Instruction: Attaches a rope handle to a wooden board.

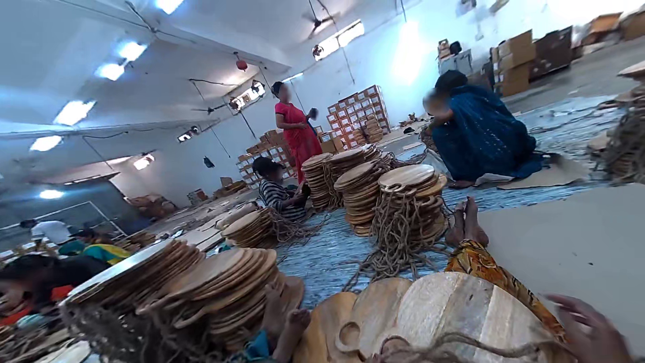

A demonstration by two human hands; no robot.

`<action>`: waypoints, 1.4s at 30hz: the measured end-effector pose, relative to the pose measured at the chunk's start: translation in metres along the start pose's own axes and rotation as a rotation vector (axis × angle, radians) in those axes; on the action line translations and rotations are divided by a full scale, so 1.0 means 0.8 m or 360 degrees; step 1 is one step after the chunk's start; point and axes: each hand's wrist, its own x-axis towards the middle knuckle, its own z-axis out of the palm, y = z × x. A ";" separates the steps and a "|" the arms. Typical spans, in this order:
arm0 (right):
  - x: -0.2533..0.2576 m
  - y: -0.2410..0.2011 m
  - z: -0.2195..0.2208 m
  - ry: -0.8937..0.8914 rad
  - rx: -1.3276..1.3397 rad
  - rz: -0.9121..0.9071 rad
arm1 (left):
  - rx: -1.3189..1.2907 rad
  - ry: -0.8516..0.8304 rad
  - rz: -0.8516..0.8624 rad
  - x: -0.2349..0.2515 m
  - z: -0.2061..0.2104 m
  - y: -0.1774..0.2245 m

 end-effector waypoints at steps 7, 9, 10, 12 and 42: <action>-0.028 -0.101 0.112 -0.1056 -0.0354 -0.0308 | 0.0240 -0.0167 -0.0076 0.004 0.028 0.028; -0.044 -0.107 0.125 -0.1037 -0.0437 -0.0408 | 0.0298 -0.0109 -0.0191 0.001 0.041 0.032; -0.046 -0.111 0.126 -0.1060 -0.0478 -0.0418 | 0.0281 -0.0091 -0.0215 0.000 0.042 0.031; -0.041 -0.119 0.118 -0.1203 -0.0553 -0.0323 | 0.0210 -0.0068 -0.0235 -0.004 0.037 0.020; 0.033 -0.009 -0.055 -0.1262 0.0101 0.0776 | 0.0102 0.0316 -0.0511 0.000 0.042 -0.022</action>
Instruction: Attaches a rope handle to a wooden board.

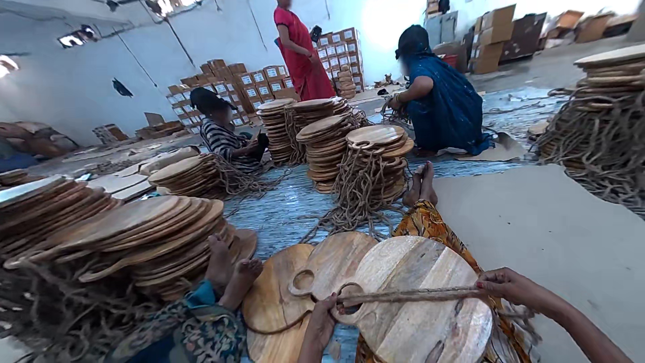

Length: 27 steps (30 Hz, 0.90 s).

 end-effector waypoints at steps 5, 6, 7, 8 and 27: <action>0.017 0.013 0.014 0.0235 0.0025 -0.0026 | -0.0065 0.0112 0.0039 -0.002 0.001 -0.006; 0.022 0.015 0.015 0.0268 -0.0019 -0.0033 | -0.0086 0.0134 0.0067 -0.002 0.003 -0.007; 0.026 0.018 0.015 0.0291 -0.0051 -0.0037 | -0.0108 0.0143 0.0088 -0.002 0.003 -0.009; 0.030 0.021 0.016 0.0309 -0.0059 -0.0030 | -0.0144 0.0139 0.0112 -0.001 0.003 -0.012; 0.032 0.048 0.022 0.0343 0.0028 0.0026 | -0.0587 -0.0041 0.0099 -0.013 -0.001 -0.013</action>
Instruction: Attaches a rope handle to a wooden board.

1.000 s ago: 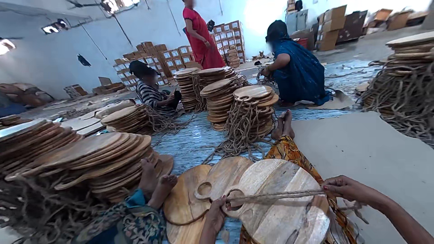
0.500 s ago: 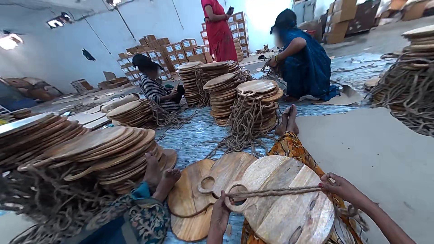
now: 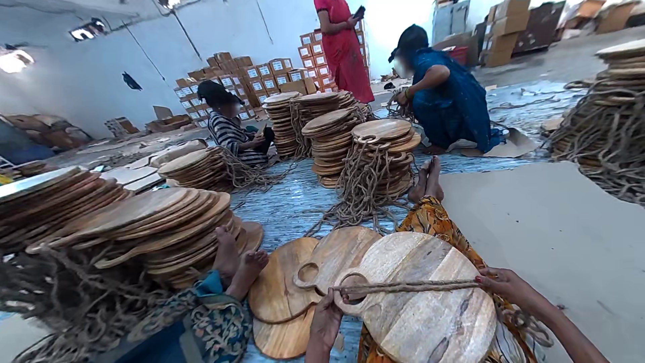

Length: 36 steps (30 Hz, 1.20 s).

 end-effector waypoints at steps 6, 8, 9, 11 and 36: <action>0.000 0.003 0.003 0.0032 0.0049 -0.0017 | 0.0166 0.0136 0.0020 0.000 0.016 0.004; 0.000 0.004 0.002 0.0026 0.0017 -0.0028 | 0.0226 0.0180 0.0032 0.002 0.021 0.003; 0.000 0.004 0.001 0.0023 0.0010 -0.0034 | 0.0258 0.0209 0.0033 0.004 0.024 0.003; 0.001 0.007 0.000 0.0017 0.0003 -0.0046 | 0.0305 0.0245 0.0019 0.006 0.028 0.004; -0.017 -0.039 -0.026 -0.0180 -0.0483 -0.0064 | 0.0499 0.0160 0.0029 0.006 0.011 -0.004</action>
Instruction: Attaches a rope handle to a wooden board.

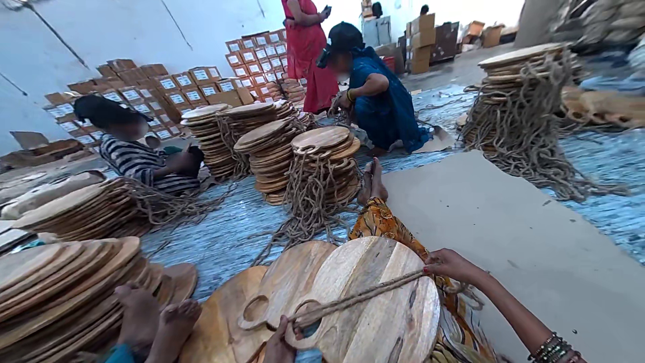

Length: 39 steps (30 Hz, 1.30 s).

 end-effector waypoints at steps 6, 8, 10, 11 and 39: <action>0.010 0.002 -0.006 0.0031 -0.0097 -0.0026 | 0.0043 -0.0009 -0.0012 0.004 -0.005 0.000; 0.013 0.002 -0.008 0.0007 -0.0101 -0.0034 | 0.0050 -0.0024 -0.0012 0.004 -0.006 0.001; 0.015 0.007 -0.009 -0.0013 -0.0073 -0.0032 | 0.0044 -0.0012 -0.0008 0.004 -0.004 0.001; 0.017 0.012 -0.008 -0.0019 -0.0048 -0.0032 | 0.0045 -0.0004 -0.0005 0.003 -0.002 0.002; 0.023 0.069 0.071 0.0249 0.1580 -0.0019 | -0.0265 -0.0032 -0.0091 0.014 -0.006 -0.010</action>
